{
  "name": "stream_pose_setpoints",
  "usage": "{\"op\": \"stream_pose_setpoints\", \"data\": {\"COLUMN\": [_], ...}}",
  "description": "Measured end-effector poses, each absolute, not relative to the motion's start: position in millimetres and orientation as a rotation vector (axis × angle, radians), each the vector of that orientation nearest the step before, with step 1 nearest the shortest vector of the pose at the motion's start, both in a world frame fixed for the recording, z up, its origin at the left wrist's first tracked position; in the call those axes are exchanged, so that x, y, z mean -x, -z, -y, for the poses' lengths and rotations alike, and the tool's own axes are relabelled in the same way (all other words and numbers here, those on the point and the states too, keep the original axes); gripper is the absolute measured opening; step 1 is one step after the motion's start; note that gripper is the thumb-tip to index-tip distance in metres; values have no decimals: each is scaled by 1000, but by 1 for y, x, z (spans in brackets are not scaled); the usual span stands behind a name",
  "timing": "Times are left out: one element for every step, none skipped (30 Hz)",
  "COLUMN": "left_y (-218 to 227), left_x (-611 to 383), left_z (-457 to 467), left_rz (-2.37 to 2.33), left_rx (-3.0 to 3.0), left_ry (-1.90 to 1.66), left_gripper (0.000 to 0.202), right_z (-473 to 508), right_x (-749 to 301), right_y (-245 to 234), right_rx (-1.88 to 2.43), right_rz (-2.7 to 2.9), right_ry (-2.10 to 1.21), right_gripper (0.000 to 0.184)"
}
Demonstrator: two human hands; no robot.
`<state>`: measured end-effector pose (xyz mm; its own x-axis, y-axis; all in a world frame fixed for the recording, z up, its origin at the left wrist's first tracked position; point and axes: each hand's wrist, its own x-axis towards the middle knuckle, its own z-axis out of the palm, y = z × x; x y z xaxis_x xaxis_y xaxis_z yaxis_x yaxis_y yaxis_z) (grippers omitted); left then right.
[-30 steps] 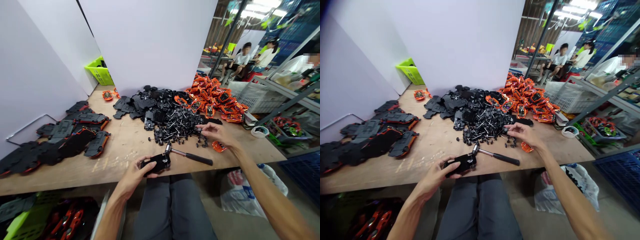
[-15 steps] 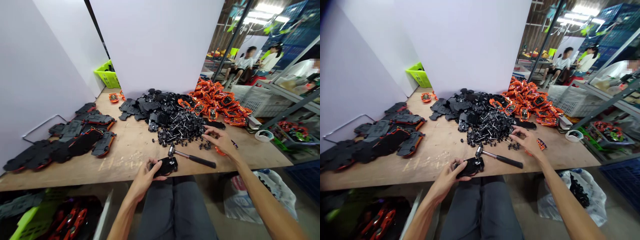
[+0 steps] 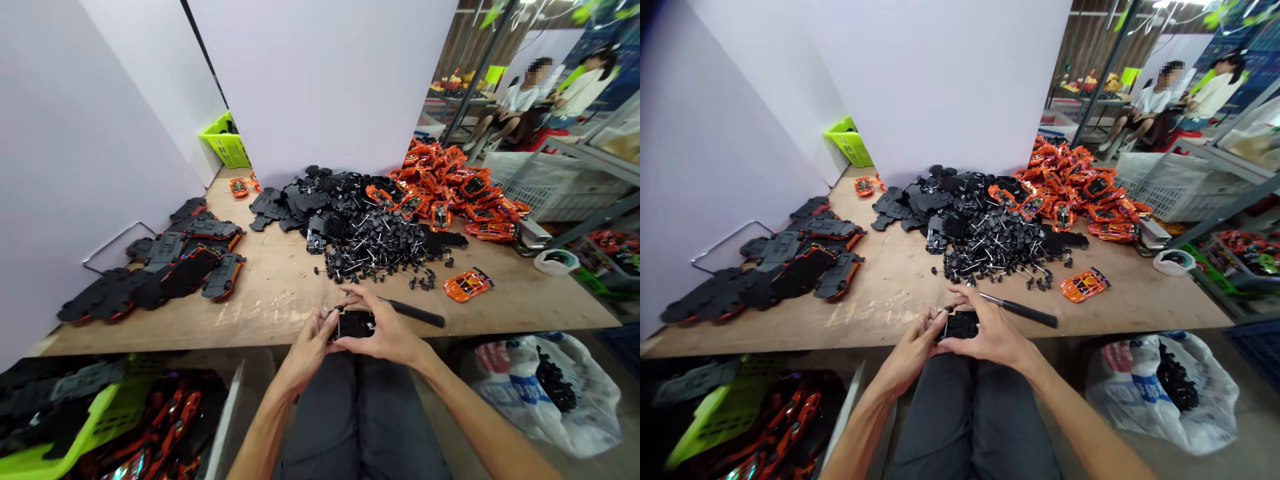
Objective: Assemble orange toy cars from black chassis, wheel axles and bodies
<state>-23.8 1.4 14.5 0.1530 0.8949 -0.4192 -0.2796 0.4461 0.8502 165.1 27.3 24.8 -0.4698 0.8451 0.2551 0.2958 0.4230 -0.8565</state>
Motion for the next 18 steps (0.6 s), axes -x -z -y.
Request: {"op": "stream_pose_setpoints", "data": {"left_y": [-14, -14, -14, -14, -13, -13, -12, -11, -11, -10, -10, -11, -11, -12, -13, -14, -15, -16], "left_x": [23, 21, 20, 19, 17, 14, 12, 9, 7, 5, 3, 3, 3, 6, 9, 14, 20, 26], "left_z": [-2, -3, -4, -5, -6, -6, -7, -7, -8, -8, -8, -9, -9, -10, -11, -12, -12, -13], "left_rz": [-1114, -1121, -1126, -1138, -1156, -1176, -1193, -1205, -1209, -1203, -1188, -1171, -1155, -1137, -1120, -1112, -1115, -1126], "left_rx": [-697, -694, -687, -679, -674, -670, -667, -668, -673, -675, -672, -664, -653, -638, -625, -614, -610, -611], "left_ry": [-934, -928, -925, -929, -939, -948, -950, -946, -937, -926, -921, -923, -932, -942, -948, -947, -939, -929], "left_gripper": [51, 51, 51, 51, 51, 52, 51, 51, 50, 49, 48, 48, 47, 47, 46, 46, 46, 46], "right_z": [-27, -26, -25, -24, -22, -21, -19, -18, -17, -16, -17, -18, -21, -25, -31, -39, -48, -57], "right_x": [-168, -170, -172, -173, -174, -173, -172, -171, -171, -173, -178, -188, -203, -225, -253, -286, -321, -357], "right_y": [-25, -25, -25, -25, -25, -24, -23, -23, -24, -25, -28, -32, -37, -42, -46, -49, -50, -50], "right_rx": [969, 973, 973, 972, 980, 995, 1017, 1039, 1055, 1055, 1039, 1021, 1024, 1053, 1114, 1237, 1339, 1405], "right_rz": [1984, 2011, 2053, 2093, 2120, 2129, 2127, 2121, 2121, 2132, 2154, 2182, 2198, 2203, 2209, 2171, 2166, 2211], "right_ry": [-983, -943, -888, -832, -787, -760, -752, -757, -765, -765, -754, -729, -685, -622, -548, -445, -355, -319], "right_gripper": [87, 87, 86, 87, 88, 91, 93, 94, 96, 97, 98, 97, 92, 85, 71, 55, 49, 49]}}
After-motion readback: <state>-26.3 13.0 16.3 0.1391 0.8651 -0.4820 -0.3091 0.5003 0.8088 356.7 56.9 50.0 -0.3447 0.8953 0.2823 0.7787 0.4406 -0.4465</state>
